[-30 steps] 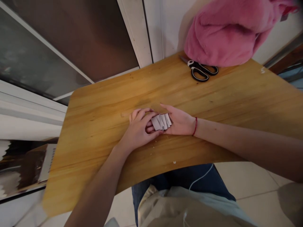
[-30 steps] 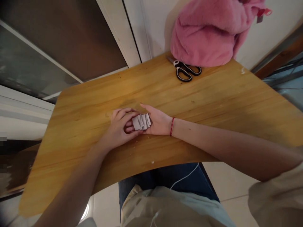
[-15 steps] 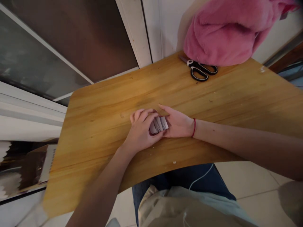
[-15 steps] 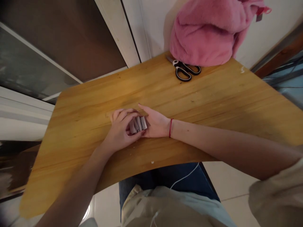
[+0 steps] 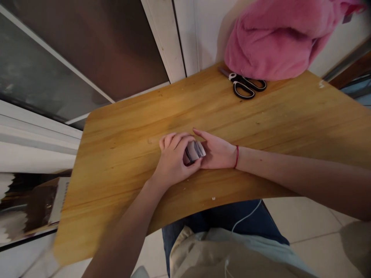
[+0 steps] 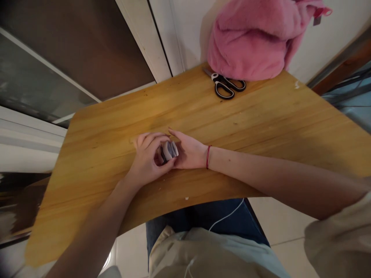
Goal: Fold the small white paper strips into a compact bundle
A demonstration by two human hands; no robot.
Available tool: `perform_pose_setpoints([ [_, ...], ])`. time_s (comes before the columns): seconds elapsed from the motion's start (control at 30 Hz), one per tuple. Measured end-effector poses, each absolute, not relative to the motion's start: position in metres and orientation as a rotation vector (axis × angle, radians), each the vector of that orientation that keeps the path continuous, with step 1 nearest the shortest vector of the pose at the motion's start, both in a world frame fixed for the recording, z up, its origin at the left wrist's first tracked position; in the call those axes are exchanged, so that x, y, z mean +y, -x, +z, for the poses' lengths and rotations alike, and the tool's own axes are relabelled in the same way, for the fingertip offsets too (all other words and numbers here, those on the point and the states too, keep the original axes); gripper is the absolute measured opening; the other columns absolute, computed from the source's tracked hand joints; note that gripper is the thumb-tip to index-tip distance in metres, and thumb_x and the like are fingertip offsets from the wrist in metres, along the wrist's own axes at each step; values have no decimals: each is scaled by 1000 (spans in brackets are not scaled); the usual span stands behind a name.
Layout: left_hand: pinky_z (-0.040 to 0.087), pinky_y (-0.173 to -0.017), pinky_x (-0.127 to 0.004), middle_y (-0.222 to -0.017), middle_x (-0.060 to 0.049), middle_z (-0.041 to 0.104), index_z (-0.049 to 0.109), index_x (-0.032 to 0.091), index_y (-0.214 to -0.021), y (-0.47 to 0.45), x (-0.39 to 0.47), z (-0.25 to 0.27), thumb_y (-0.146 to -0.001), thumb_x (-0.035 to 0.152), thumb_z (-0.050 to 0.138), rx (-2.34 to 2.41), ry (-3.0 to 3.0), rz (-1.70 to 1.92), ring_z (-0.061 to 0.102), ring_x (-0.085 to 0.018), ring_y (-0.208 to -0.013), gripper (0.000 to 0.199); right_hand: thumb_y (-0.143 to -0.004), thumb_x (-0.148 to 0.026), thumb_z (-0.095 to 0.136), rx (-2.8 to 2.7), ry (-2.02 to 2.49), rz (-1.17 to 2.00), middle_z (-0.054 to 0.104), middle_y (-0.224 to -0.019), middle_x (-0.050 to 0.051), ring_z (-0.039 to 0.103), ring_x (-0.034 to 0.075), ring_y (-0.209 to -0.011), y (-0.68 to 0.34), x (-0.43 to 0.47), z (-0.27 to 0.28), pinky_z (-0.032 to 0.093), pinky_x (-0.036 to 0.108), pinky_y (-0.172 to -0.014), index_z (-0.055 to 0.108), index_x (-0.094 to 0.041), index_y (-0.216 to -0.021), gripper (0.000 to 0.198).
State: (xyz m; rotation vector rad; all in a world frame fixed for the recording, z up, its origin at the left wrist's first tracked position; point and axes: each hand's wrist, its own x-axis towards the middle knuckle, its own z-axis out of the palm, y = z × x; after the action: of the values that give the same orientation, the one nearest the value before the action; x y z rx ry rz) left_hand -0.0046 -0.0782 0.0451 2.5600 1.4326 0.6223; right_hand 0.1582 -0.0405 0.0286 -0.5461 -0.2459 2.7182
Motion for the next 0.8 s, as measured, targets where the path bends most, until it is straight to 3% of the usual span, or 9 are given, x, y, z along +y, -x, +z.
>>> perform_pose_setpoints([
  [0.17, 35, -100, -46, -117, -7, 60, 54, 25, -110, 2, -78, 47, -73, 34, 67, 1406, -2447, 748, 49, -27, -111, 40, -100, -50, 30, -226, 483, 2725, 65, -73, 5, 64, 16, -75, -160, -41, 27, 53, 31, -79, 58, -15, -86, 47],
  [0.47, 38, -101, -43, -114, -5, 60, 53, 27, -108, 7, -78, 59, -80, 37, 61, 1237, -2255, 959, 51, -24, -113, 30, -98, -58, 18, -223, 404, 2787, 69, -93, 14, 68, 20, -89, -161, -40, 27, 54, 35, -84, 59, -10, -103, 63],
  [0.63, 29, -102, -51, -120, -6, 60, 57, 27, -109, 20, -73, 56, -72, 38, 69, 1432, -2497, 709, 47, -30, -113, 41, -99, -56, 17, -212, 464, 2733, 67, -109, 19, 66, 22, -98, -161, -39, 30, 52, 41, -92, 52, -8, -120, 64],
  [0.8, 30, -99, -51, -123, -9, 59, 58, 24, -109, 23, -70, 48, -74, 38, 67, 1425, -2587, 520, 44, -31, -114, 39, -99, -55, 17, -300, 447, 2712, 65, -116, 18, 65, 22, -103, -160, -39, 29, 49, 42, -96, 49, -7, -126, 64],
])
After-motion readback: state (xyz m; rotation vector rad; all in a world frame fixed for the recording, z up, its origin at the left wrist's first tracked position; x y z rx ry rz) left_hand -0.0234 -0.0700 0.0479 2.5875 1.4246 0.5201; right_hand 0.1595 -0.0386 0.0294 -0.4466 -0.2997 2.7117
